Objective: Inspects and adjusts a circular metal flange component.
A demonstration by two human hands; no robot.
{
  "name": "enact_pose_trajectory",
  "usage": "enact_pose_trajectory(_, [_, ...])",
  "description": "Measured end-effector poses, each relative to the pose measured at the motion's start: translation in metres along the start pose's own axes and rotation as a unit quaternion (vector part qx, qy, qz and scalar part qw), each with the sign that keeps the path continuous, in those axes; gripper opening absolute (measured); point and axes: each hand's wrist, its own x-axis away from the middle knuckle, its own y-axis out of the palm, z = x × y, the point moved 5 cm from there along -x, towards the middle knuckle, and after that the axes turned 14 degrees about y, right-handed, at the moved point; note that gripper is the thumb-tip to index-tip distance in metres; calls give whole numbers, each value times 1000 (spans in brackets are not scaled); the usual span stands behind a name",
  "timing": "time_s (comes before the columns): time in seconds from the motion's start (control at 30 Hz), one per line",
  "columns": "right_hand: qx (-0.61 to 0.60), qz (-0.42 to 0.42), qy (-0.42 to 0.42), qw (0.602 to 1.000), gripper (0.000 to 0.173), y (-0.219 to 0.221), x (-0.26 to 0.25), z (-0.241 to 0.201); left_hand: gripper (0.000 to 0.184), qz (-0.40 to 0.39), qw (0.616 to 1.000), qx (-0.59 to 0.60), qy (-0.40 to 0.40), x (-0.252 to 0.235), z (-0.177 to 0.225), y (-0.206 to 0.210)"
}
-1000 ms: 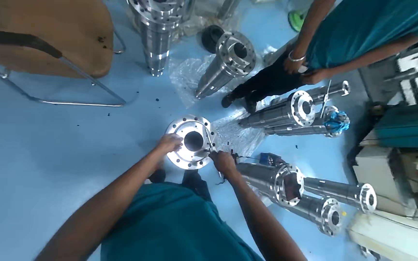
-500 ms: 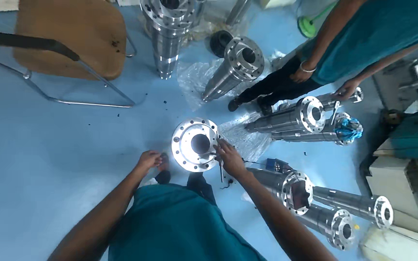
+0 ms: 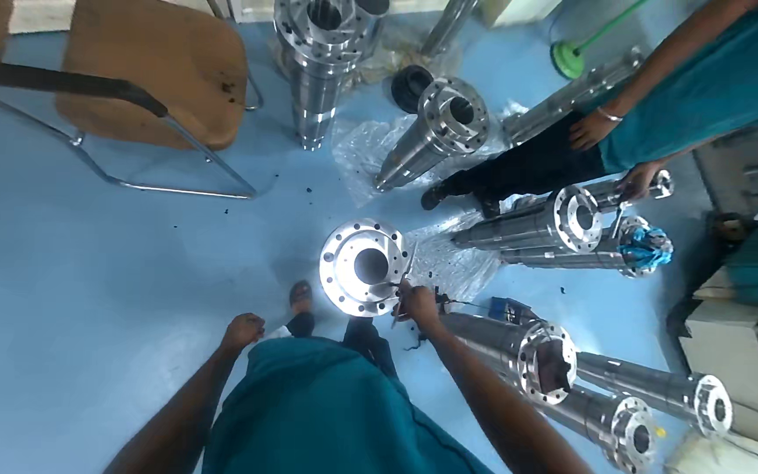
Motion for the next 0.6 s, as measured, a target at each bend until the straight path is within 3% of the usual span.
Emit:
enact_pose_trajectory(0.07, [-83,-30,29,996,60,2,4,6,34,-8,1000,10,6,3,1,4])
enact_pose_trajectory(0.13, [44,42,-60,996,38,-12,26,-3,34,-22,1000,-7,19,2,7,7])
enact_pose_trajectory(0.17, [129,102,-129,978,27,-20,38,-13,35,-29,999,-21,27,1,11,9])
enact_pose_trajectory(0.23, [249,151,-298,909,45,-28,36,-29,35,-42,997,-48,41,-5,21,11])
enact_pose_trajectory(0.27, [296,137,-364,872,51,-29,30,-34,34,-48,996,-55,45,-10,24,13])
enact_pose_trajectory(0.33, [380,106,-418,818,44,-26,14,-34,33,-48,996,-51,50,-24,27,17])
enact_pose_trajectory(0.4, [415,104,-424,798,36,-24,5,-34,34,-41,998,-11,47,-35,33,19])
enact_pose_trajectory(0.47, [439,123,-384,803,36,-25,3,-33,34,-21,998,39,42,-39,38,18])
enact_pose_trajectory(0.6, [450,102,-208,863,46,-29,9,-36,33,2,996,71,46,-37,45,13])
